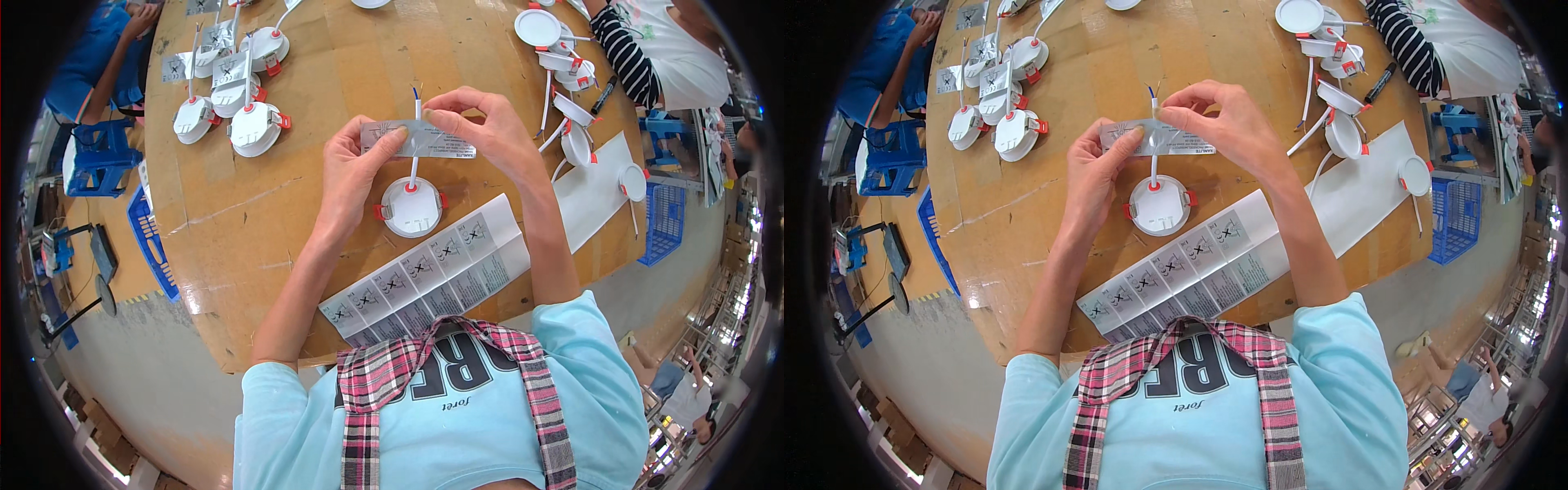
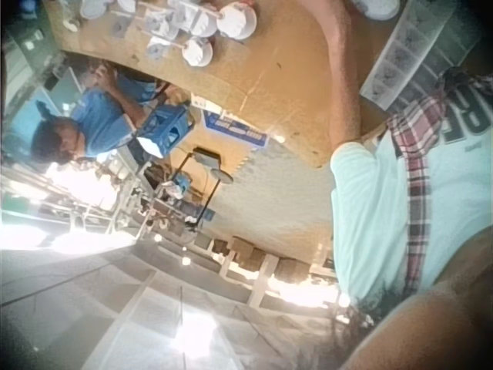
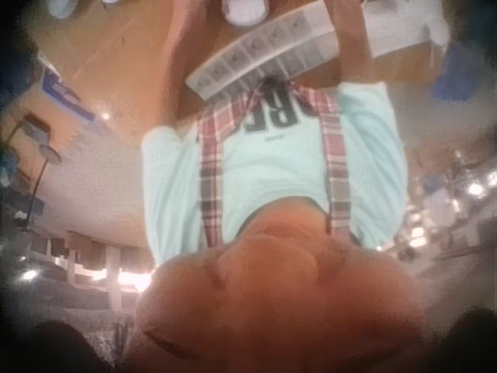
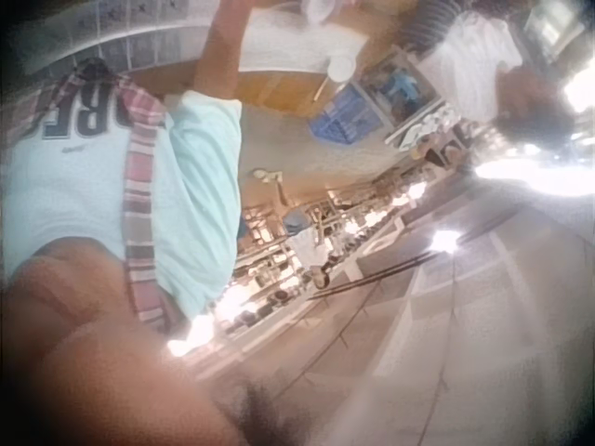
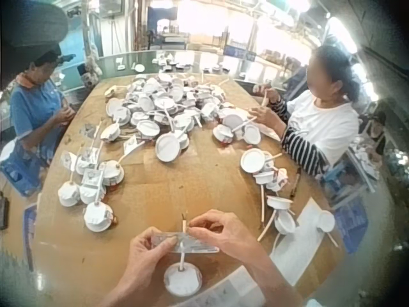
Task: Manually attaching labels and tags to circular electronic light components on an assembly line.
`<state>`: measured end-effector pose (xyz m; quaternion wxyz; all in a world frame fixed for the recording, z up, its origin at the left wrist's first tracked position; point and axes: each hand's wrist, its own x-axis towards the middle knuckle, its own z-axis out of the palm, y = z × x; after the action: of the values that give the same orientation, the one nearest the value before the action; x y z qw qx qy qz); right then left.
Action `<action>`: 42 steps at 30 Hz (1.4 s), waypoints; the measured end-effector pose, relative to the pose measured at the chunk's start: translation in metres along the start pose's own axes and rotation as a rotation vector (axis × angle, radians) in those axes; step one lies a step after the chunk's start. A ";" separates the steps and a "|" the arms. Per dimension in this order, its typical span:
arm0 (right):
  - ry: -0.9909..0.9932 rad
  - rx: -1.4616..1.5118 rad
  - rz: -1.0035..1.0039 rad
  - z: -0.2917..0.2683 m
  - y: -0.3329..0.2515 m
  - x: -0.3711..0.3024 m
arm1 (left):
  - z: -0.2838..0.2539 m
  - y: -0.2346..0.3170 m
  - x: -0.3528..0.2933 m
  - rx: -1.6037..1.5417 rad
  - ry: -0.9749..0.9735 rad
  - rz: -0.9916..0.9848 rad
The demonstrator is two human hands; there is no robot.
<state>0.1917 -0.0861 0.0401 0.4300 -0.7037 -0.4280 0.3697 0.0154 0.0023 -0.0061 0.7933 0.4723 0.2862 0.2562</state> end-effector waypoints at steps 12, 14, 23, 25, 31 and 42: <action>-0.137 0.126 0.089 0.006 0.009 0.005 | 0.000 0.004 0.001 0.061 0.005 -0.011; -0.128 0.176 0.094 0.008 0.012 0.005 | 0.000 0.004 0.002 0.049 0.007 -0.015; -0.179 0.207 0.056 0.011 0.012 0.002 | 0.001 0.002 0.002 0.055 0.049 -0.085; -0.214 0.238 0.027 0.012 0.009 0.001 | -0.005 0.001 0.003 -0.009 0.058 -0.108; -0.257 0.181 -0.240 0.009 0.011 0.001 | -0.030 0.013 0.023 -0.287 -0.262 -0.250; -0.293 0.139 -0.367 0.004 0.003 -0.004 | -0.001 0.007 0.036 -0.432 -0.749 -0.568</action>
<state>0.1873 -0.0892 0.0364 0.4707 -0.5219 -0.5800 0.4119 0.0391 0.0307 -0.0077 0.9591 0.2608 0.0400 -0.1027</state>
